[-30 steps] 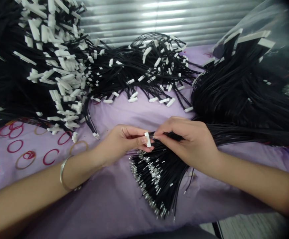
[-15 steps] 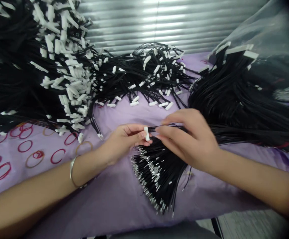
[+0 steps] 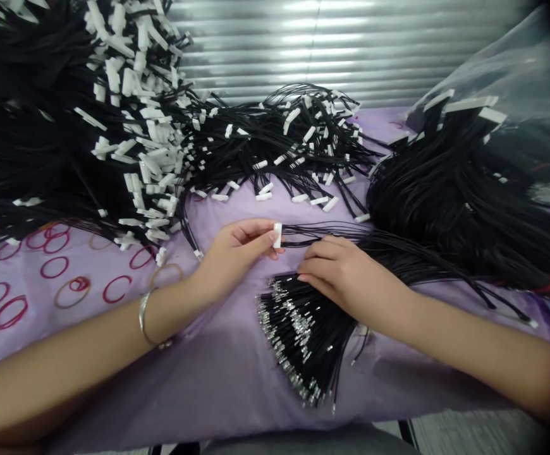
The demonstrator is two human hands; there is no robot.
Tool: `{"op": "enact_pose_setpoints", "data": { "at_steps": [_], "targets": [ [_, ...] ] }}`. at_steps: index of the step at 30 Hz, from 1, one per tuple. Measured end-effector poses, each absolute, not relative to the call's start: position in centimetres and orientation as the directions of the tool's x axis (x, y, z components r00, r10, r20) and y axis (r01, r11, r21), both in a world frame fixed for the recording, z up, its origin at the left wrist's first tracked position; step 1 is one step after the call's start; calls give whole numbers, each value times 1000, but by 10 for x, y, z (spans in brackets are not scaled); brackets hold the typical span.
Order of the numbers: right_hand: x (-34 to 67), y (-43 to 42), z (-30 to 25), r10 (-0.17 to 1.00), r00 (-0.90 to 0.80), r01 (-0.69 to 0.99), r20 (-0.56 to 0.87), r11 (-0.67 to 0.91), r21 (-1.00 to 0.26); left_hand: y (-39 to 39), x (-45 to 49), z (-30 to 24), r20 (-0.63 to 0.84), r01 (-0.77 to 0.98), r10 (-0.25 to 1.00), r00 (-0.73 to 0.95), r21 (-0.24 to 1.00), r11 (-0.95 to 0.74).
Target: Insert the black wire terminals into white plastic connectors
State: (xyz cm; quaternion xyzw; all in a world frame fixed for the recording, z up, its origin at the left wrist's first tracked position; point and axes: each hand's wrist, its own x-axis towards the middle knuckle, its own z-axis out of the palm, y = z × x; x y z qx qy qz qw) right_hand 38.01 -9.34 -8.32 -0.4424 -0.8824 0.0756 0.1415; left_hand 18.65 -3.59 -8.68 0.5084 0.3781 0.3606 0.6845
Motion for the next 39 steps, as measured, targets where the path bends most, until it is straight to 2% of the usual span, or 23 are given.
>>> {"op": "enact_pose_setpoints", "data": {
  "at_steps": [3,6,11,23,30,34,39],
  "targets": [
    [386,-89,-75,774,-586,647,240,625,-436,-34,186,-90,-192,-147,859,475,945,293],
    [390,-89,-66,826,-484,571,290,549,-610,-37,184,-87,-239,-138,827,509,926,352],
    [391,-92,-54,900,-342,516,270,420,-746,-47,184,-81,-259,-116,791,553,917,381],
    [391,-93,-53,939,-251,619,236,343,-707,-52,185,-88,-369,-102,724,583,851,515],
    [391,-91,-56,945,-244,646,216,324,-691,-51,186,-87,-406,-82,718,565,839,538],
    [389,-90,-57,951,-233,627,203,306,-717,-51,186,-86,-416,-69,717,559,839,540],
    [389,-90,-57,968,-221,594,122,233,-770,-50,186,-86,-408,-83,714,568,836,543]
  ]
}}
